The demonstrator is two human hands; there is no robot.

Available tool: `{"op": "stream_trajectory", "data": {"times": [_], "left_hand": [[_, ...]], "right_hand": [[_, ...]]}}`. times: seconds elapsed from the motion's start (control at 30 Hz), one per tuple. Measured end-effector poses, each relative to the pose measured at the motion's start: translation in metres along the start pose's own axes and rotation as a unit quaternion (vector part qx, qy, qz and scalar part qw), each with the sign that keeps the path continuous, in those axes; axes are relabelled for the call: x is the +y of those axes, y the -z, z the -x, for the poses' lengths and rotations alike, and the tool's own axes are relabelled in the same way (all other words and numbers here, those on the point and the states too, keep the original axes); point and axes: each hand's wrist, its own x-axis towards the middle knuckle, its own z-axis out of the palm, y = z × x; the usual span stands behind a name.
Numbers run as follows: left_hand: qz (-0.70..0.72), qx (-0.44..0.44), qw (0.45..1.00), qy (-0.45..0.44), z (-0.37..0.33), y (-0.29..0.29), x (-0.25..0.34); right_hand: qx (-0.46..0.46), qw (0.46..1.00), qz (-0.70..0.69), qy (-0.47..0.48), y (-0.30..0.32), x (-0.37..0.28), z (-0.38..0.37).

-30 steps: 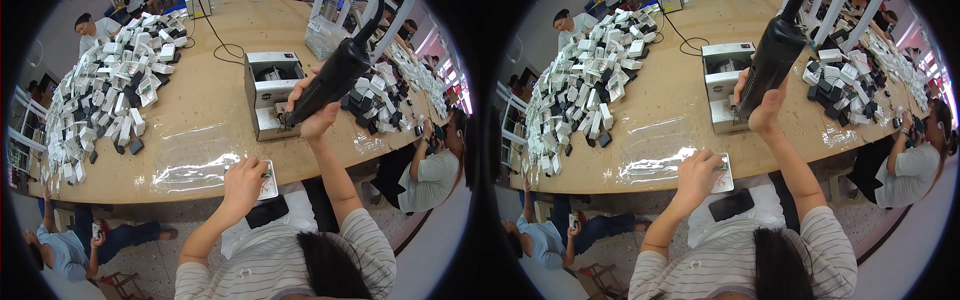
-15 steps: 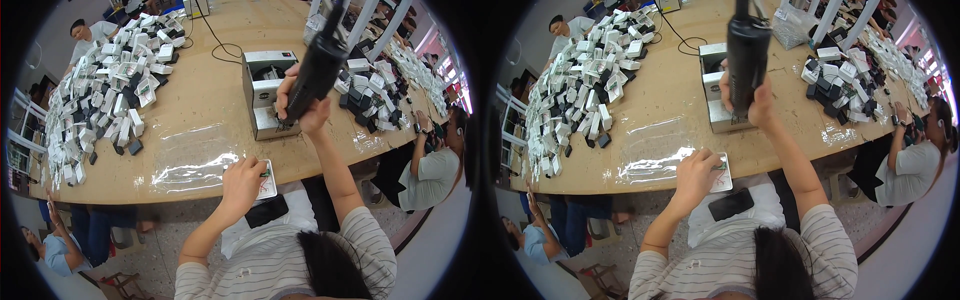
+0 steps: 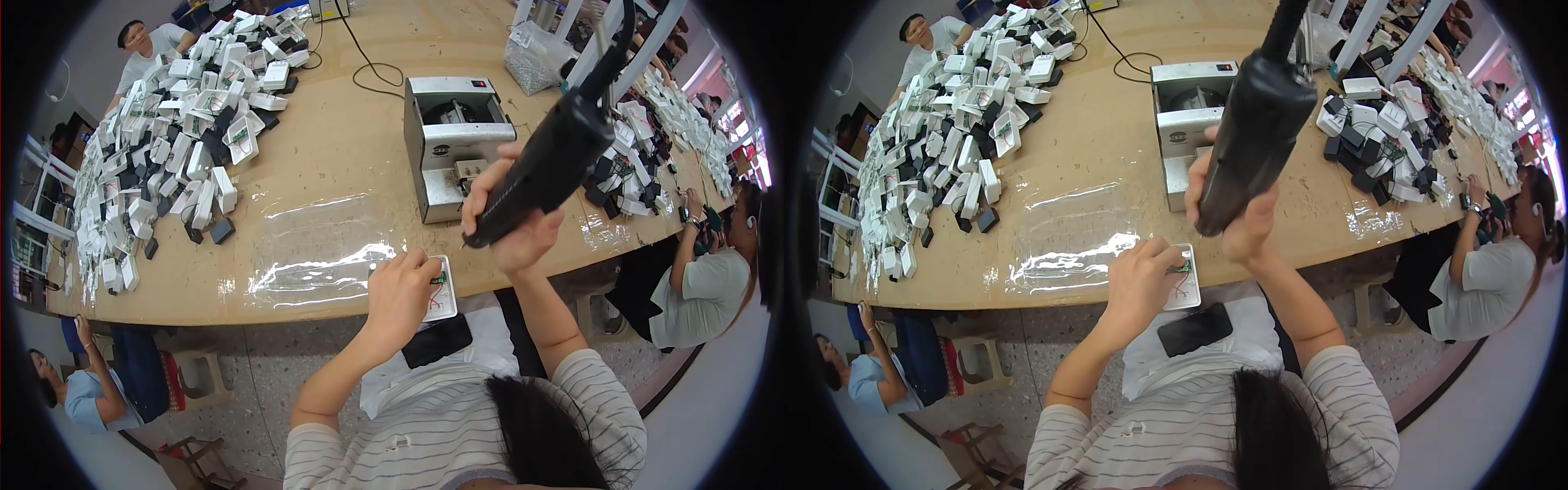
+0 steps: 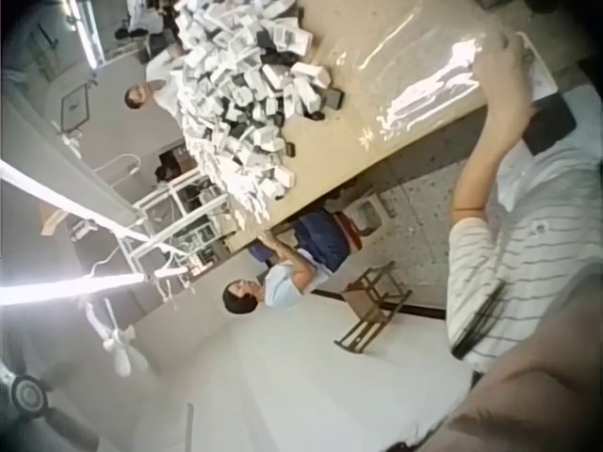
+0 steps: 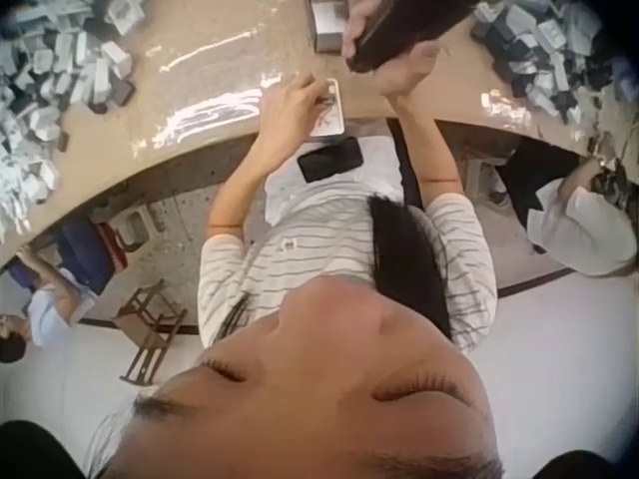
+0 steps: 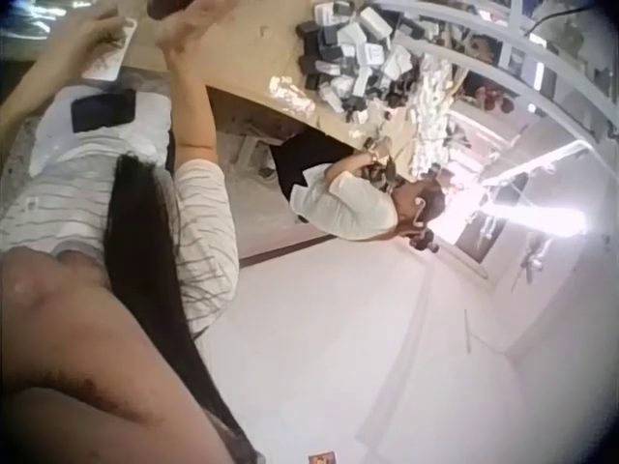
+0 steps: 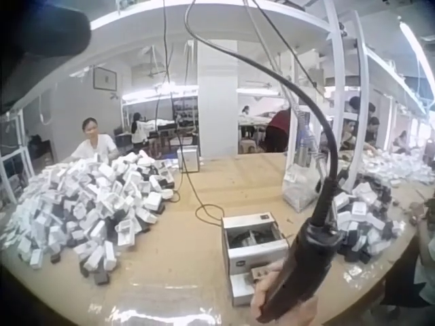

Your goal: Stamping labels or sealing small white boxes using a manual press tool on an assembly line.

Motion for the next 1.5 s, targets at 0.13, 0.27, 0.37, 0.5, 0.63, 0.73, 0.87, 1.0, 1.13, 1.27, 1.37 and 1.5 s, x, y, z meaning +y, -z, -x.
{"op": "stream_trajectory", "data": {"times": [0.13,0.27,0.37,0.5,0.63,0.73,0.87,1.0,1.13,1.27,1.37,1.5], "left_hand": [[0.002,-0.002,1.0,0.002,-0.001,-0.001,0.001],[0.008,0.007,1.0,-0.001,0.0,-0.001,0.002],[0.003,0.005,1.0,0.003,0.001,-0.001,0.001],[-0.005,0.005,1.0,0.006,0.001,0.001,0.003],[-0.002,0.006,1.0,0.009,0.0,0.0,0.003],[-0.005,0.002,1.0,0.012,0.0,0.001,0.003],[-0.006,0.005,1.0,0.007,0.0,-0.001,0.003],[-0.001,0.01,1.0,0.005,0.0,-0.001,0.003],[0.01,0.013,1.0,0.016,0.001,-0.002,0.0],[0.022,0.014,1.0,0.008,0.001,-0.003,0.001],[0.017,0.028,0.999,-0.005,0.002,-0.007,-0.002],[0.007,0.007,1.0,0.001,-0.001,-0.001,0.002]], "right_hand": [[-0.037,0.999,-0.018,-0.028,-0.002,0.007,0.025],[-0.027,0.998,-0.019,-0.048,-0.002,0.015,0.039],[-0.018,0.998,-0.016,-0.06,-0.004,0.017,0.044],[-0.025,0.998,-0.017,-0.06,-0.005,0.019,0.045],[-0.026,0.998,-0.015,-0.059,-0.004,0.024,0.048],[-0.032,0.997,-0.018,-0.064,-0.005,0.023,0.048],[-0.032,0.997,-0.01,-0.066,-0.005,0.023,0.048],[-0.044,0.997,-0.002,-0.056,-0.004,0.029,0.054],[-0.069,0.997,-0.008,-0.044,-0.006,0.035,0.059],[-0.064,0.997,0.027,-0.014,0.009,0.056,0.072],[-0.119,0.992,0.039,0.007,0.009,0.055,0.068],[-0.122,0.988,-0.08,-0.049,0.005,0.035,0.053]]}}
